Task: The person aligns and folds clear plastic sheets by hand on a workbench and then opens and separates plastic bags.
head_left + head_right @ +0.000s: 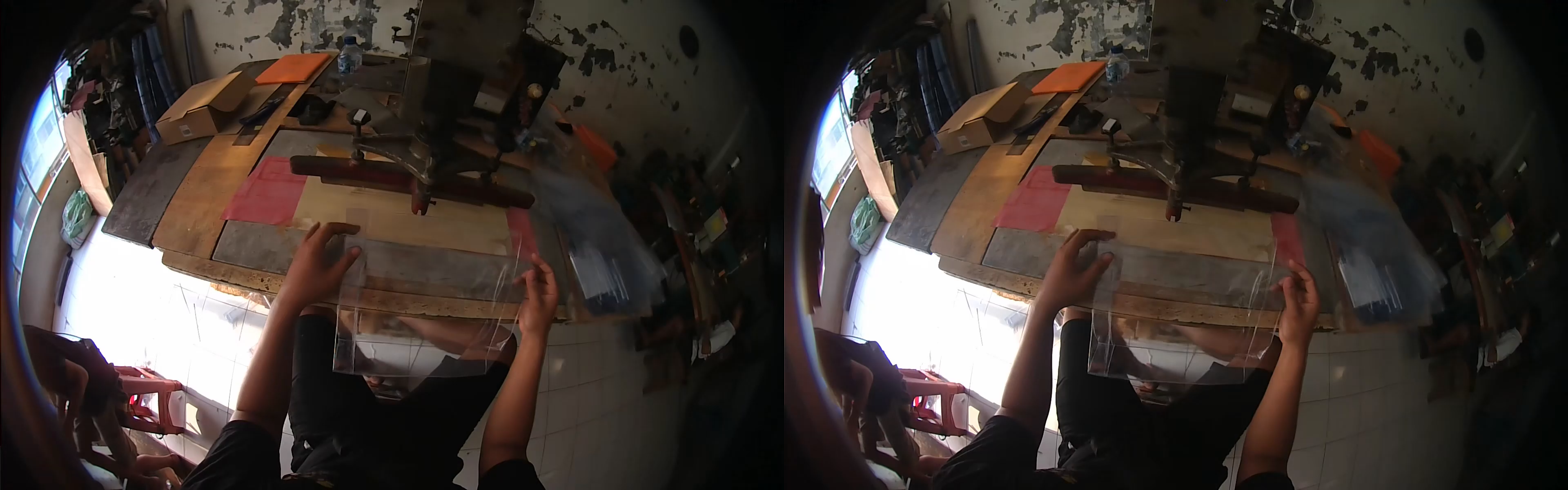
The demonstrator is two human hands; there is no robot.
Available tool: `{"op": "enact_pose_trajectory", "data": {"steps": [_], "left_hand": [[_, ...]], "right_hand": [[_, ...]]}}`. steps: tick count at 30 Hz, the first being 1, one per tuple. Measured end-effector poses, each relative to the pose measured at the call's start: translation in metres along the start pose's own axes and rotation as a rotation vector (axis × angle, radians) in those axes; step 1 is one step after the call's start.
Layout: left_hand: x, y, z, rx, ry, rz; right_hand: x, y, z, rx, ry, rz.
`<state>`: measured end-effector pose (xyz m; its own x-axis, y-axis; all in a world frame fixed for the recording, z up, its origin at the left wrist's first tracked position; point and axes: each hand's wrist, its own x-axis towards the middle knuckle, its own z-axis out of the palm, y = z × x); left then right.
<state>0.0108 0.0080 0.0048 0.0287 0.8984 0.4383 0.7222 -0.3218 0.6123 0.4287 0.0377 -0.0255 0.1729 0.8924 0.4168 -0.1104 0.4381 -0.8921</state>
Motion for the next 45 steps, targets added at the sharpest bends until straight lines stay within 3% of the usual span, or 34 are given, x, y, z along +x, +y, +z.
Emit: {"op": "enact_pose_trajectory", "data": {"steps": [2, 12, 14, 45], "left_hand": [[-0.003, -0.006, 0.004, -0.428, 0.018, -0.177], [-0.013, -0.003, -0.007, -0.625, 0.007, -0.199], [-0.014, -0.008, -0.005, -0.778, 0.001, -0.226], [-0.015, -0.004, -0.008, -0.753, 0.029, -0.282]], "right_hand": [[-0.002, -0.003, 0.004, 0.006, 0.013, 0.007], [-0.004, -0.003, 0.007, -0.16, 0.015, 0.034], [-0.004, -0.003, 0.011, -0.176, 0.007, 0.035], [-0.008, -0.022, 0.031, -0.438, -0.014, 0.096]]}}
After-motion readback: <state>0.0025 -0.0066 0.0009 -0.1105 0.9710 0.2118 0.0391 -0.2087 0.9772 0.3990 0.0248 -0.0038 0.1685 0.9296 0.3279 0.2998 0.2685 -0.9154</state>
